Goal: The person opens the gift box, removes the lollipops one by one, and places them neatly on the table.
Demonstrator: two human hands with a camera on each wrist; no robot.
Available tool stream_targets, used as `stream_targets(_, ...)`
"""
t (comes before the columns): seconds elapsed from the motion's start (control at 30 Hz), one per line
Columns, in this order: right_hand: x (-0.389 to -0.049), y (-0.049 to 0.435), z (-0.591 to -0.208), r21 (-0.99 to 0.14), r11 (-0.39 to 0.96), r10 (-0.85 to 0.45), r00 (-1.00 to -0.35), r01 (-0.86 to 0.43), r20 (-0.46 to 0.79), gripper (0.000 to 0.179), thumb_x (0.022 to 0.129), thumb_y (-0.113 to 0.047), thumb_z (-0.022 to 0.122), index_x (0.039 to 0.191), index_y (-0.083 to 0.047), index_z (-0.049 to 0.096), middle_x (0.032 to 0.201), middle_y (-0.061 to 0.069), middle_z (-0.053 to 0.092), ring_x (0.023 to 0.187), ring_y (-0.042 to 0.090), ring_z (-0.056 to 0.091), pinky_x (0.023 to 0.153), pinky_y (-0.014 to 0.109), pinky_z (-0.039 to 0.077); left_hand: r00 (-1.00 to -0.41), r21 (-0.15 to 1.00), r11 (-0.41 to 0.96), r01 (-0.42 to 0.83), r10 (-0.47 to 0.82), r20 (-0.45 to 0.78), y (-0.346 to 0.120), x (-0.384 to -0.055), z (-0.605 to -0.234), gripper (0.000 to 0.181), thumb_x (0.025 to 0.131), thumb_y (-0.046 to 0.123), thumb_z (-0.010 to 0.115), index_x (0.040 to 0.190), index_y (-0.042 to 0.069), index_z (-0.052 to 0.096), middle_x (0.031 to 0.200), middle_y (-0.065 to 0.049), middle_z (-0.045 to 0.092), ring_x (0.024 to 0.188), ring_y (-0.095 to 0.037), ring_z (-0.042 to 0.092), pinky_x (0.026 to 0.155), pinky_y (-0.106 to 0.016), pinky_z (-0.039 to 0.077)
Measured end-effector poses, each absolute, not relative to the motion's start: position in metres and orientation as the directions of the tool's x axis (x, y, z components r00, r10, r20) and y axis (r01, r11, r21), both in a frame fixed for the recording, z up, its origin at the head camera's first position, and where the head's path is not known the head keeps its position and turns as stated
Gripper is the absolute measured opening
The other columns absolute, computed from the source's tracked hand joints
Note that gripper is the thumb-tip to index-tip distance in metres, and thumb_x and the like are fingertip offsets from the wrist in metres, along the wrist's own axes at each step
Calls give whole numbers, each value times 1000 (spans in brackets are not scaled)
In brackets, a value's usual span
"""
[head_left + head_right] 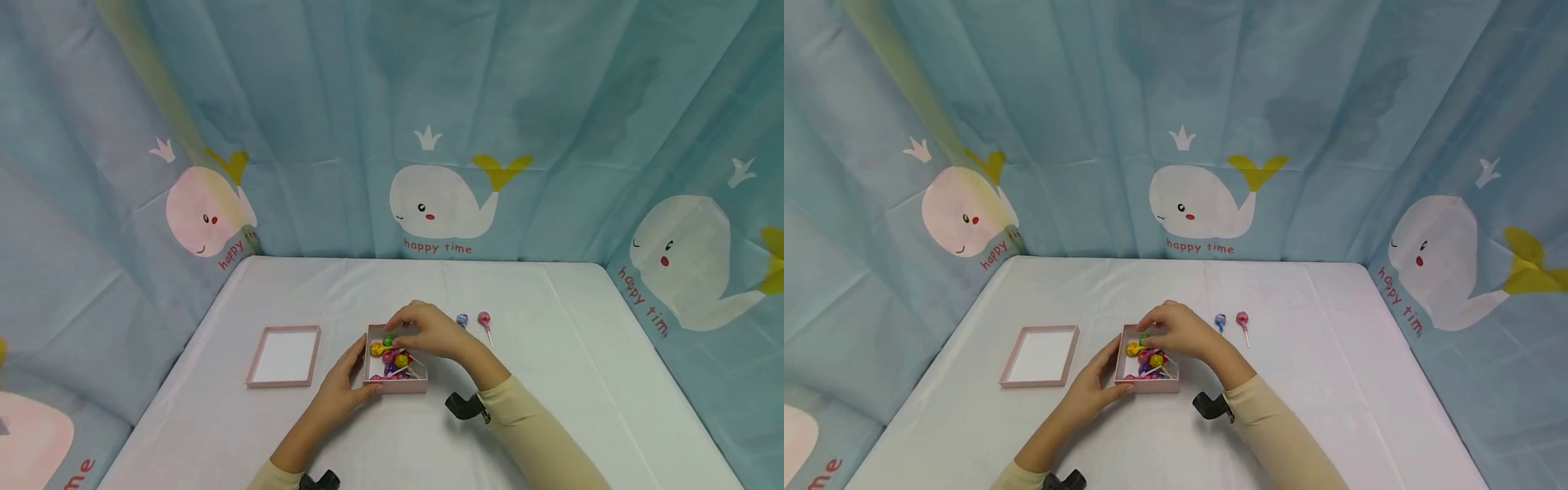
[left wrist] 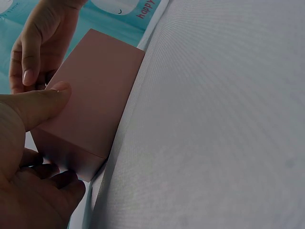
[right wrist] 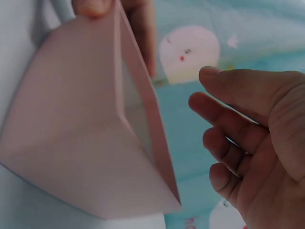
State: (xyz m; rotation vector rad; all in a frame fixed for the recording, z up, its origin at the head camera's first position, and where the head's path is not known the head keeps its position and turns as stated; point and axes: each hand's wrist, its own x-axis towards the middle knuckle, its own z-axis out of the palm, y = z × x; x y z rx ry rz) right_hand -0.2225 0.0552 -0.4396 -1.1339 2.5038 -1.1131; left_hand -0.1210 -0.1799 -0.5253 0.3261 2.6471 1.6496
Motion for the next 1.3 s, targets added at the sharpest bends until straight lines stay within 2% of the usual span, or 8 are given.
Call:
stream_targets(0.17,-218,40,-447,-703,391,-768,-632,-594,106,22,91,-17,80,112,-13,79,111,3,75,106,28,63,90,40,58,-974,891,414,188,195,115,-181,-121,-526,100,83,27,88,163,19,29,167,-7,32,151,-28,35,122,-45,33)
stream_targets(0.4,-214,28,-463,-682,398,-792,-605,-613,81,19,93,-17,78,111,-15,78,108,-4,71,103,19,64,88,22,55,-973,890,417,185,202,108,-182,-121,-527,100,84,28,87,164,18,27,167,-9,31,152,-29,33,122,-43,33)
stream_targets(0.6,-213,23,-480,-682,379,-812,-579,-626,80,18,92,-17,79,110,-13,78,103,-1,72,94,10,65,82,17,55,-971,889,413,196,209,116,-182,-121,-527,101,84,29,87,164,15,26,167,-8,30,152,-27,33,122,-42,33)
stream_targets(0.87,-212,21,-486,-597,399,-830,-551,-697,89,18,89,-28,82,105,-21,80,89,-8,68,87,10,59,70,14,50,-970,900,395,185,220,103,-183,-121,-526,101,84,23,86,164,15,25,168,-6,27,152,-24,32,122,-35,33)
stream_targets(1.0,-211,20,-485,-561,393,-854,-515,-729,72,17,89,-29,82,104,-22,80,92,-9,70,88,9,60,71,12,50,-971,904,393,167,225,81,-183,-121,-525,102,85,21,86,165,17,23,168,-1,26,153,-19,30,122,-32,33)
stream_targets(1.1,-211,19,-484,-552,384,-866,-496,-740,63,15,89,-24,82,104,-21,80,93,-11,71,90,8,60,72,12,50,-970,905,391,168,230,80,-183,-121,-524,102,85,21,86,165,17,23,169,-1,26,153,-20,29,122,-33,33)
stream_targets(1.3,-208,17,-482,-534,420,-863,-505,-734,16,13,90,-21,82,103,-21,81,91,-11,70,91,7,60,73,11,49,-969,909,378,175,232,90,-183,-121,-524,101,84,20,86,164,16,24,169,-2,25,153,-24,29,122,-33,33)
